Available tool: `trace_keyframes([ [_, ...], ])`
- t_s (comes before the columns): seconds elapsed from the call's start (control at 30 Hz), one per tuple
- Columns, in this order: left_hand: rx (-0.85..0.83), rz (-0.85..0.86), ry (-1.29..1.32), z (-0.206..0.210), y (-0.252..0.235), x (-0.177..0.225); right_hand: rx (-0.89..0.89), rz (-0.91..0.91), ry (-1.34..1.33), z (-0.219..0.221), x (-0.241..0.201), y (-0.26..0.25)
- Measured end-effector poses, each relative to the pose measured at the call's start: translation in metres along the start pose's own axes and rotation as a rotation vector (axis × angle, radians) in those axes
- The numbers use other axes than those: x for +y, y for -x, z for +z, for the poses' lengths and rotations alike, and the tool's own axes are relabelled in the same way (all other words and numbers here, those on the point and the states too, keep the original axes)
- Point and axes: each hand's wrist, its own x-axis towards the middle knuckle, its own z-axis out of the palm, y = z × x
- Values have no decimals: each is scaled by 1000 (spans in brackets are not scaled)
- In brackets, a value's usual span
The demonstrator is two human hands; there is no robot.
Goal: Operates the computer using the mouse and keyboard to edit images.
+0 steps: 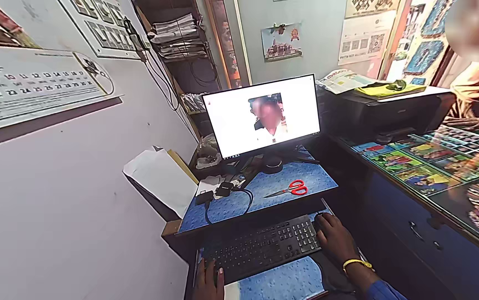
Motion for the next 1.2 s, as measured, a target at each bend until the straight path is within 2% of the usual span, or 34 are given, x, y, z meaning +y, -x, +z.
trace_keyframes([
  [0.57, -10, -4, -22, -3, 0, 3, -11, -5, -34, 1, 0, 0],
  [0.83, 66, -10, 2, 1, -17, -3, 7, -25, -46, 5, 2, 0],
  [1.0, 82, -26, 8, 13, -37, -2, -55, 22, -49, -8, -7, -1],
  [1.2, 148, -24, -5, 12, -32, 3, -79, -12, -75, -4, -5, 0],
])
